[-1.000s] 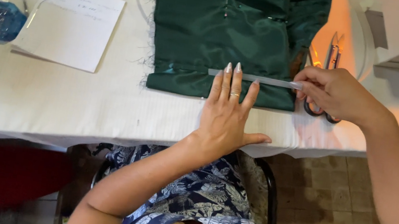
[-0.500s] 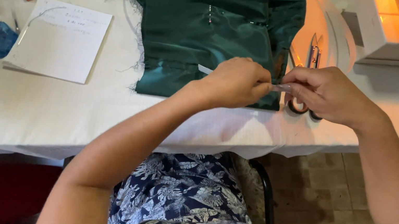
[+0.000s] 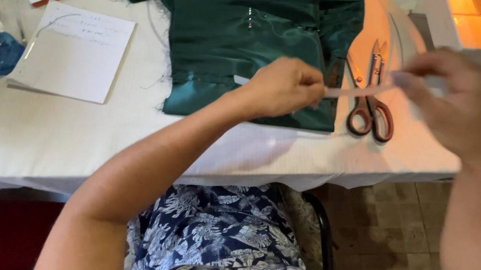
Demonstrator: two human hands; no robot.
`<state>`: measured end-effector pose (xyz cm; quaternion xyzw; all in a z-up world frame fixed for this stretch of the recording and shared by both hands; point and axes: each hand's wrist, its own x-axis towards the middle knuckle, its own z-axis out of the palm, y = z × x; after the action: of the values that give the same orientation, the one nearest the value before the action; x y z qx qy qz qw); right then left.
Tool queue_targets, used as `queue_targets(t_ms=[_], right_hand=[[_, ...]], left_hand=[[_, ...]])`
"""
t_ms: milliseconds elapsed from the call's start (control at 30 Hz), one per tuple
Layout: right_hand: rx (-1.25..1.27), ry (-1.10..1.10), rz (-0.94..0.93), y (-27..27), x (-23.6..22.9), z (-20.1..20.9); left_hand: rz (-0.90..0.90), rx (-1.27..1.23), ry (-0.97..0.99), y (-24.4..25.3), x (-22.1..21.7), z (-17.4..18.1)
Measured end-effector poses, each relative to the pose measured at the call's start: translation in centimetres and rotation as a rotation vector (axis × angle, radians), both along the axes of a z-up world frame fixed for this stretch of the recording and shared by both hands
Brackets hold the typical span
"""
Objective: Measuring, cutting, and inserting plastic boning into the channels of a green satin garment.
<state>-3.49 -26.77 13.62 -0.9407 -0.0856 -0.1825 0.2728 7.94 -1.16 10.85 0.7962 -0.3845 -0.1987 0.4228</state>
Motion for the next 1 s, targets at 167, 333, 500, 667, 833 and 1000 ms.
queue_targets(t_ms=[167,333,500,667,833,1000], right_hand=[[0.044,0.337,-0.157,0.1,-2.0,-1.2],[-0.297,0.659,-0.406,1.1,-1.6,-3.2],[-0.318,0.4,-0.203,2.0,-1.4,-5.1],[-0.372,0.391,-0.155,3.7,-1.5,-4.5],[-0.308,0.478,-0.351,2.0,-1.5,-5.0],[-0.307,0.373,-0.418,-1.1,-2.5,-7.2]], left_hand=[[-0.049,-0.256,0.119,1.4,2.7,-0.2],[-0.061,-0.386,0.229,2.0,4.0,0.5],[0.013,-0.446,0.403,1.5,4.6,1.7],[-0.02,-0.406,0.304,1.9,4.3,4.0],[-0.02,-0.395,0.238,3.6,3.9,6.0],[0.078,-0.193,0.13,8.0,1.8,7.6]])
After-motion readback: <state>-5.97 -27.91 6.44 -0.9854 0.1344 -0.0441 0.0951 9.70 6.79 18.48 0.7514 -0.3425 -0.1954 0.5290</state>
